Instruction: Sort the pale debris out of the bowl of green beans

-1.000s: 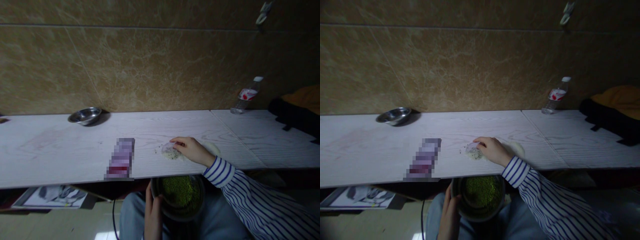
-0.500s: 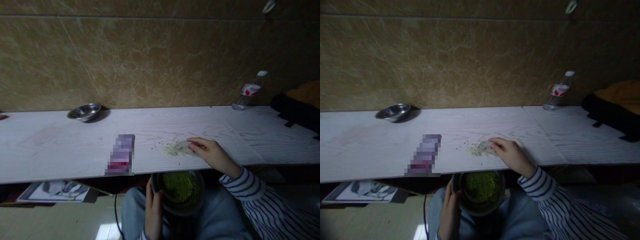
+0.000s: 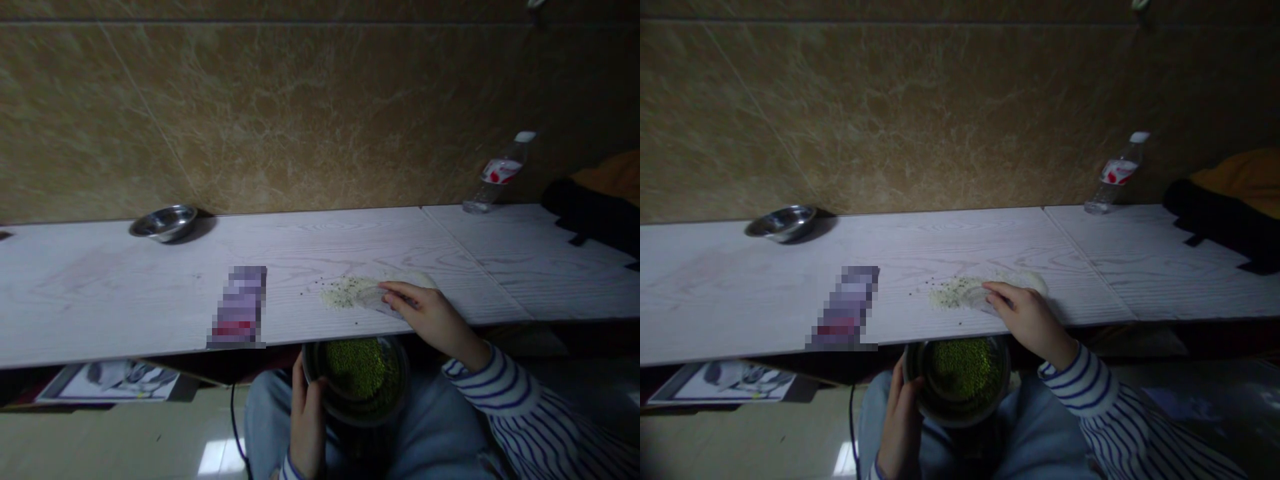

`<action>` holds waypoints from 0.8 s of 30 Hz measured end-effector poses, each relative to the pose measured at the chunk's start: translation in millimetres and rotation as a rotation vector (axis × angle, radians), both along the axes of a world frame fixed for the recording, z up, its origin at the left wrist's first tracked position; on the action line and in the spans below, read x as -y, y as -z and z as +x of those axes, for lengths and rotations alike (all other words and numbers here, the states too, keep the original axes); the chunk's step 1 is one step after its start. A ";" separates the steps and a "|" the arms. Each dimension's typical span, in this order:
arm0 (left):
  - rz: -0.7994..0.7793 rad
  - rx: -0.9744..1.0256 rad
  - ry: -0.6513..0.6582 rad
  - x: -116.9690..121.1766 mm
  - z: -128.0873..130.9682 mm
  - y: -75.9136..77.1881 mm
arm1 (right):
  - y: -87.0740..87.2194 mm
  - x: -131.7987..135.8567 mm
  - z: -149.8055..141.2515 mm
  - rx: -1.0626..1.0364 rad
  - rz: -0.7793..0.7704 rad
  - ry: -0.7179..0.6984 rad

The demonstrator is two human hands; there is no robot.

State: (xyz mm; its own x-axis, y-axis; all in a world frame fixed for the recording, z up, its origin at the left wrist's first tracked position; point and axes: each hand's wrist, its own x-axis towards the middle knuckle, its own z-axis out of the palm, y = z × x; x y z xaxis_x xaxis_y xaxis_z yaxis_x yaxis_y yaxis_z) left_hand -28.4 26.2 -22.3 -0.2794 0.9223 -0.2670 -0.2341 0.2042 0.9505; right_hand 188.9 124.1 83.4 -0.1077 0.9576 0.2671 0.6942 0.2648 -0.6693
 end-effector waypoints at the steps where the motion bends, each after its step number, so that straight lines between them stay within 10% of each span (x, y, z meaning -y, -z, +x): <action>1: -0.005 0.001 -0.001 0.0 0.1 0.2 | -0.5 -0.8 -2.2 0.003 0.001 -0.009; 24: 0.001 -0.014 -0.009 1.0 -0.6 1.3 | 3.9 11.8 1.5 -0.041 -0.051 -0.106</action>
